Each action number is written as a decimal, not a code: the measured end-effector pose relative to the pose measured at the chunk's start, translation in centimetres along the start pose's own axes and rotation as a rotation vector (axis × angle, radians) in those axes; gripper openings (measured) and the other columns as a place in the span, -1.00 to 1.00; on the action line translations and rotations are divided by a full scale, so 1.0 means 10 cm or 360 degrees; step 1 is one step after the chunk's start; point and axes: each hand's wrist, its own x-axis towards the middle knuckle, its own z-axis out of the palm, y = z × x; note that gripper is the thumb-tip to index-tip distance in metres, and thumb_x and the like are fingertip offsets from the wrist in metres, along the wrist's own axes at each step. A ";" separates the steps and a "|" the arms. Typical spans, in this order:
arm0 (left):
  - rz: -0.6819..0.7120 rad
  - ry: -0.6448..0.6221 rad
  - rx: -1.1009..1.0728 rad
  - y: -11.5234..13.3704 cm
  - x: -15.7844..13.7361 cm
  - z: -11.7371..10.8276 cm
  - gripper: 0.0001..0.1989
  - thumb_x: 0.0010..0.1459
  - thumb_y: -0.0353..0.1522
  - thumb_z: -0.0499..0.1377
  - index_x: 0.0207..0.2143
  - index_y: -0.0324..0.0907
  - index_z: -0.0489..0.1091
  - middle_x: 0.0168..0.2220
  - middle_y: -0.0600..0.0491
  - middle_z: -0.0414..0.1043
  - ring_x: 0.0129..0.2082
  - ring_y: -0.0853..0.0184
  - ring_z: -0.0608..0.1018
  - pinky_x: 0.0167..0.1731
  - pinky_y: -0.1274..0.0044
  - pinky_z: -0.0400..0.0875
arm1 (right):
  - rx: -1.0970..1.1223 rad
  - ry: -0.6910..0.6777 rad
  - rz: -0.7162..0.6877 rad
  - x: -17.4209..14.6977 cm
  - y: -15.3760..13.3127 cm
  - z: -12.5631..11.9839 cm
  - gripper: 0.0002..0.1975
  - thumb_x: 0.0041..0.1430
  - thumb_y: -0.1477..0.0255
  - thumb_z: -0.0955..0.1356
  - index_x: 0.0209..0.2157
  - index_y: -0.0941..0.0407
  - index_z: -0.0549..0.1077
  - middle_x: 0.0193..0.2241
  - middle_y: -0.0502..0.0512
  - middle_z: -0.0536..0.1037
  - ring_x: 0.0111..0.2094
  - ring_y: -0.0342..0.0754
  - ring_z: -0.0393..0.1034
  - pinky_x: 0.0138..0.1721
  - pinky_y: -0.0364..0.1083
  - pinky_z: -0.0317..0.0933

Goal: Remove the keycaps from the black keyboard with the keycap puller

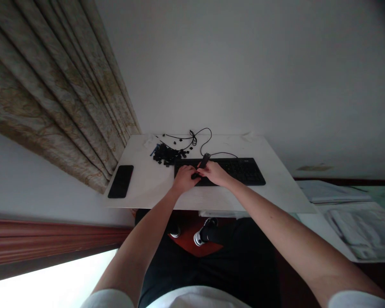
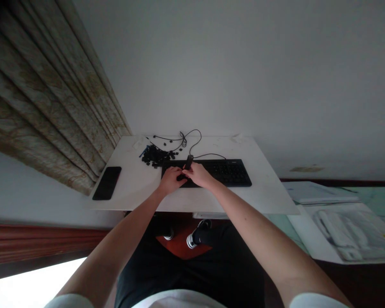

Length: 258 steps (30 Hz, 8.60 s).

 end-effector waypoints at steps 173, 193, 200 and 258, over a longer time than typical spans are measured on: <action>-0.0135 0.0240 -0.0204 -0.08 -0.02 0.13 -0.90 0.19 -0.32 0.30 -0.26 -0.15 0.53 -0.26 0.02 0.46 -0.10 0.23 0.47 -0.04 0.40 0.40 | 0.0374 0.0960 0.0157 -0.26 0.47 -0.27 -0.66 0.19 0.16 0.38 -0.19 0.16 0.43 -0.42 0.12 0.59 -0.35 0.03 0.57 -0.34 -0.06 0.46; -0.0804 0.0550 -0.0679 -0.68 0.36 -0.58 -0.92 0.03 -0.41 0.30 -0.36 -0.19 0.53 -0.35 -0.03 0.57 -0.27 0.24 0.58 -0.20 0.42 0.46 | -0.0563 0.1460 -0.0071 -0.68 0.82 -0.05 -0.61 0.30 0.12 0.26 -0.21 0.15 0.50 -0.36 0.17 0.55 -0.34 0.02 0.40 -0.20 -0.01 0.28; -0.0537 0.0478 -0.0129 -0.79 0.37 -0.77 -0.70 0.14 -0.46 0.22 -0.05 -0.16 0.48 -0.03 -0.11 0.53 -0.04 0.13 0.54 0.05 0.27 0.39 | -0.0534 0.1446 -0.0025 -0.68 0.81 -0.05 -0.60 0.30 0.11 0.25 -0.20 0.15 0.50 -0.39 0.15 0.54 -0.40 0.01 0.38 -0.24 -0.03 0.26; -0.0238 0.0354 0.0061 0.34 -0.13 0.17 -0.76 0.06 -0.46 0.18 -0.17 -0.10 0.45 -0.18 -0.01 0.53 -0.08 0.12 0.48 0.06 0.24 0.23 | -0.0002 0.0208 0.0116 -0.05 0.01 -0.14 -0.89 0.18 0.40 0.42 -0.40 0.12 0.49 -0.56 0.04 0.58 -0.63 -0.10 0.47 -0.59 -0.17 0.29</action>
